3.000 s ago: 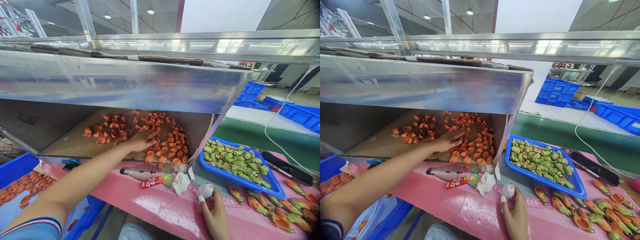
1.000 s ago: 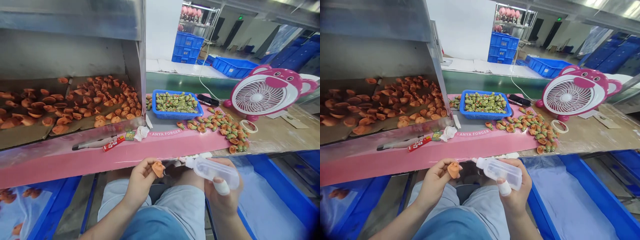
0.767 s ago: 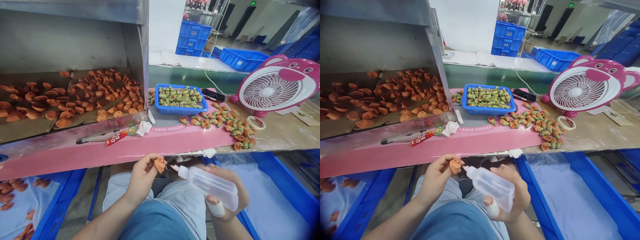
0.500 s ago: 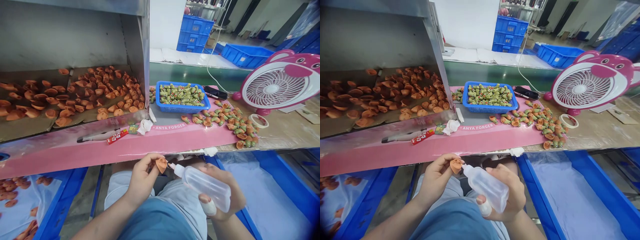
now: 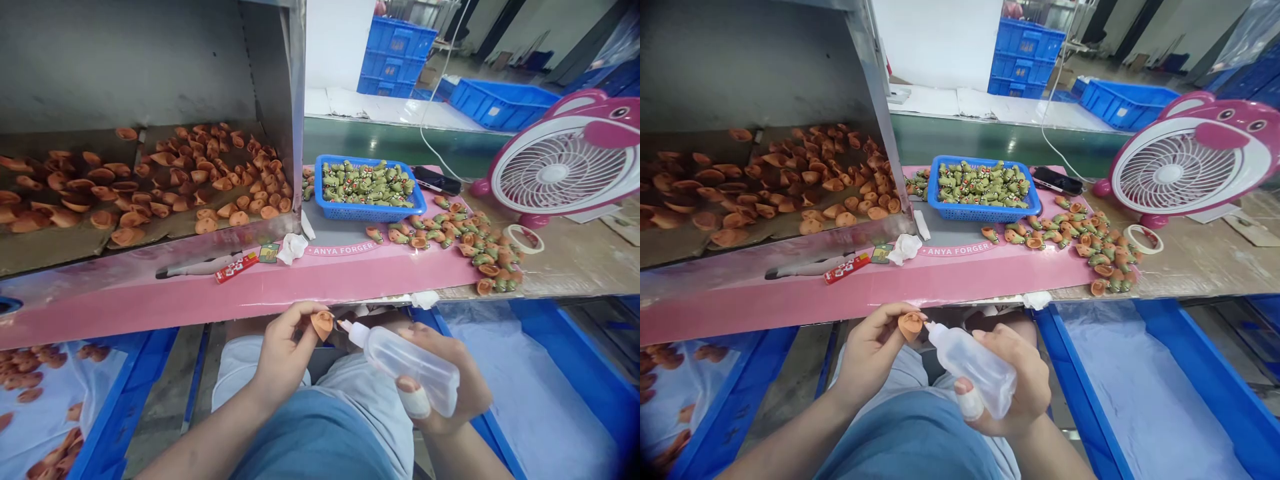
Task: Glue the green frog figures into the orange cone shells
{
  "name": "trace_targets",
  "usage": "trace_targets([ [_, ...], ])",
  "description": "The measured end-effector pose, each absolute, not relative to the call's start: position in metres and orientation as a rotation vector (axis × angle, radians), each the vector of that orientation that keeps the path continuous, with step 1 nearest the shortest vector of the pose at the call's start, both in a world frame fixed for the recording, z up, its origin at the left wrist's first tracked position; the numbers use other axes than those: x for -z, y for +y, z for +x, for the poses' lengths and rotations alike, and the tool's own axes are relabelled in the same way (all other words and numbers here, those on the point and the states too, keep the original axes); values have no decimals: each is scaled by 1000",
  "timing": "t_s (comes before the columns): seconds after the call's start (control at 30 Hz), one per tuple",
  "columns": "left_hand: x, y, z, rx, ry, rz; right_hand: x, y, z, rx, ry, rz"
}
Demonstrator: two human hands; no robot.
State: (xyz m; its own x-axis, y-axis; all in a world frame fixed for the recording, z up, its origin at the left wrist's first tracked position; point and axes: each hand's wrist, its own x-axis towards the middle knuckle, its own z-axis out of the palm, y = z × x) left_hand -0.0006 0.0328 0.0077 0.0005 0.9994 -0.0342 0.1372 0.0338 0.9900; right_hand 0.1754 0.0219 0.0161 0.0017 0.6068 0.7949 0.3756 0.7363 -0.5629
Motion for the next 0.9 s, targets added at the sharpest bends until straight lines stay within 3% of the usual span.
trace_targets([
  [0.33, -5, 34, -5, -1192, 1316, 1376, -23, 21, 170, -137, -1603, -808],
  [0.9, -6, 34, -6, -1185, 1260, 1290, -20, 24, 162, -337, -1565, -728],
])
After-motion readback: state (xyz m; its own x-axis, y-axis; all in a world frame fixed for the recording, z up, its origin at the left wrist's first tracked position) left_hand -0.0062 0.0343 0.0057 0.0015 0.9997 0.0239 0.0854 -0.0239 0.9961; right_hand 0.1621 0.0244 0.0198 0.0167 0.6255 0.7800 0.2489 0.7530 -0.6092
